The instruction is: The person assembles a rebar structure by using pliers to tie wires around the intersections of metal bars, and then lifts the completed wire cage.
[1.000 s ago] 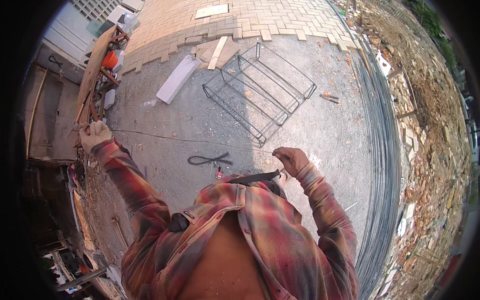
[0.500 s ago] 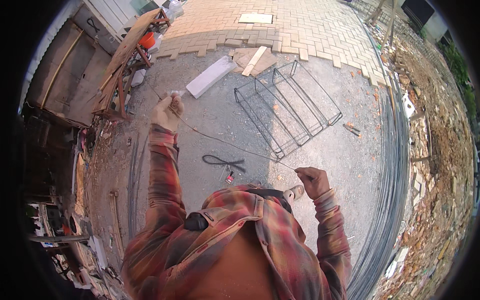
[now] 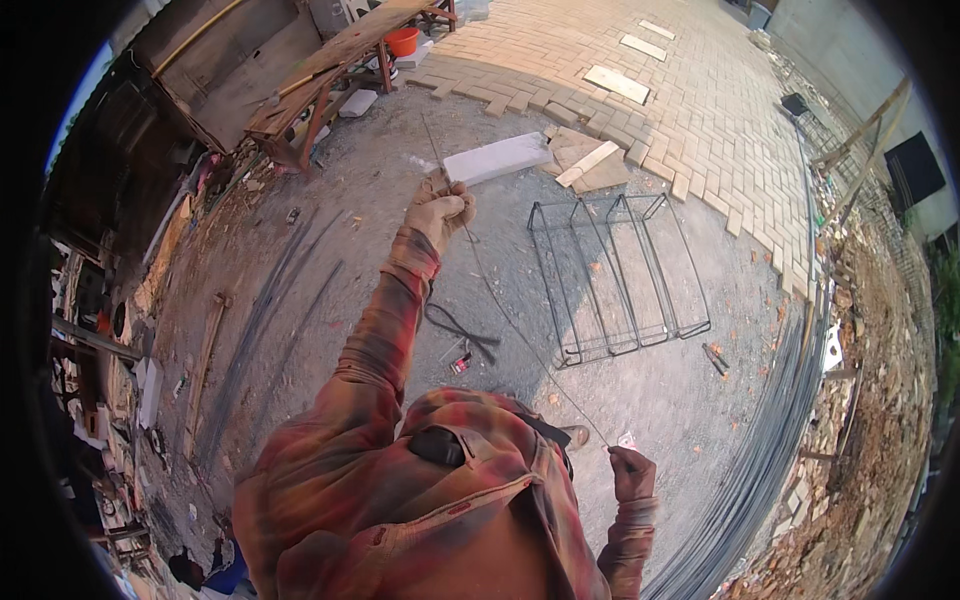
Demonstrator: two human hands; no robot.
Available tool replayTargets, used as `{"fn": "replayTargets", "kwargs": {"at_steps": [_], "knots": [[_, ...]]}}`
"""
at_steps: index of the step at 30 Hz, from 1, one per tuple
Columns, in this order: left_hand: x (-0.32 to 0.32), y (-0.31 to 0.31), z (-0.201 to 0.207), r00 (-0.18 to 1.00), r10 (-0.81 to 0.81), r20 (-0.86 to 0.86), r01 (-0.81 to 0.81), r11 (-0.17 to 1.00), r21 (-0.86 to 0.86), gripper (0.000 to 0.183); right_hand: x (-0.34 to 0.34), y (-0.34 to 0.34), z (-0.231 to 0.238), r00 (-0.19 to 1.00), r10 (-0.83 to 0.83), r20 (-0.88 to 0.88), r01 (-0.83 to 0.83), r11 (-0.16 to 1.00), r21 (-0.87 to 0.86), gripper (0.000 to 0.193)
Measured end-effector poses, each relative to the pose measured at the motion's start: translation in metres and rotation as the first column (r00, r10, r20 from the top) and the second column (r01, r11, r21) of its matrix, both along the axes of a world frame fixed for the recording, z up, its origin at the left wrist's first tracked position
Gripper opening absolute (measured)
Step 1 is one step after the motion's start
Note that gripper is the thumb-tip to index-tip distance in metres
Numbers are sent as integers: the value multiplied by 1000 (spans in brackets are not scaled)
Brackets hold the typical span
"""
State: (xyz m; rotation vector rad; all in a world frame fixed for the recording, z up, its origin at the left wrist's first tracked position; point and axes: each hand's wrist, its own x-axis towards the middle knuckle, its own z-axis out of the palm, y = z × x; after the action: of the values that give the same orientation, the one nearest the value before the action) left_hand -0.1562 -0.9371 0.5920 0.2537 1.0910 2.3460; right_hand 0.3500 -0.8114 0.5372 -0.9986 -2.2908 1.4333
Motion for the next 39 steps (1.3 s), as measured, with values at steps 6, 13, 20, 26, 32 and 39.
{"fn": "replayTargets", "kwargs": {"at_steps": [6,13,20,26,32,39], "knots": [[-14,-7,15,1000,17,19,-17,1000,-11,33,22,-5,-3,989,-143,-24,137,977,-161,14],[-19,-20,32,991,-126,-50,123,990,-67,13,19,-1,3,987,-160,-27,156,982,-110,16],[-28,-29,20,990,-96,-101,74,975,-208,11,16,11,3,993,-117,-30,111,981,-158,16],[-30,-37,32,997,78,23,-73,985,-154,19,17,20,-6,997,-72,17,73,989,-129,17],[-46,-51,38,973,168,-157,-183,980,-82,28,21,20,-14,996,-89,-25,85,987,-136,17],[-45,-54,46,997,61,-50,-64,997,-50,24,16,11,-20,990,-135,-50,117,958,-262,16]]}}
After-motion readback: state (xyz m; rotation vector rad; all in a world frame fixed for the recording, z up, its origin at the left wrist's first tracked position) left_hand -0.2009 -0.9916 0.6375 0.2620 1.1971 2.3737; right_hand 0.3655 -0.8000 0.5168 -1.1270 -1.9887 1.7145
